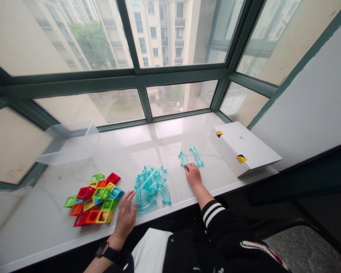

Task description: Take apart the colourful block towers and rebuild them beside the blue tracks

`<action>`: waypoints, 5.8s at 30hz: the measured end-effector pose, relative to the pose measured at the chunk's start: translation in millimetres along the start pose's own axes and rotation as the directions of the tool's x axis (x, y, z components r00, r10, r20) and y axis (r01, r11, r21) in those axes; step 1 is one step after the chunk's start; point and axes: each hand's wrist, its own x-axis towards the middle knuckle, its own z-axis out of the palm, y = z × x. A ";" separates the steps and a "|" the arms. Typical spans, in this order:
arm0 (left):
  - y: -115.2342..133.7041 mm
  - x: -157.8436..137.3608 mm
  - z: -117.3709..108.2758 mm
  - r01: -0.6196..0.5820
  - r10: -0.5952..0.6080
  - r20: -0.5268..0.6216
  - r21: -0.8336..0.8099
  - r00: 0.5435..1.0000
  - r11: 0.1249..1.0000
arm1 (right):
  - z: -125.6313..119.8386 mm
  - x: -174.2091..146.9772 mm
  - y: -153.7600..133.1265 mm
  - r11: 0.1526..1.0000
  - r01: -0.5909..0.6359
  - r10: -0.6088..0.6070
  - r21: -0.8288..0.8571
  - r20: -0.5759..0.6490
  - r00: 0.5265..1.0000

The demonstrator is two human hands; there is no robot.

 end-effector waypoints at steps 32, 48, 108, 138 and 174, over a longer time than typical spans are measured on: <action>14.5 3.7 0.7 0.010 -0.010 0.001 -0.056 1.000 0.998 | 16.8 -35.6 -125.9 0.970 0.112 -0.170 0.214 0.276 0.946; 14.2 3.9 2.0 -0.033 0.035 0.047 -0.040 0.998 0.999 | 17.5 -31.1 -131.1 0.940 0.092 -0.157 0.330 0.176 0.972; 9.0 0.0 9.1 -0.120 0.116 0.055 0.072 0.992 0.990 | 14.4 -73.0 -180.3 0.826 0.121 -0.307 0.550 0.259 0.916; 18.1 13.1 -5.9 -0.126 0.128 -0.013 0.093 0.992 0.988 | -9.9 -71.0 -161.3 0.490 -0.511 0.047 0.706 0.564 0.824; 96.7 63.5 -25.0 0.497 -0.351 0.356 -0.685 0.866 0.533 | -18.9 -76.0 -186.0 0.745 -0.059 -0.160 0.665 0.264 0.951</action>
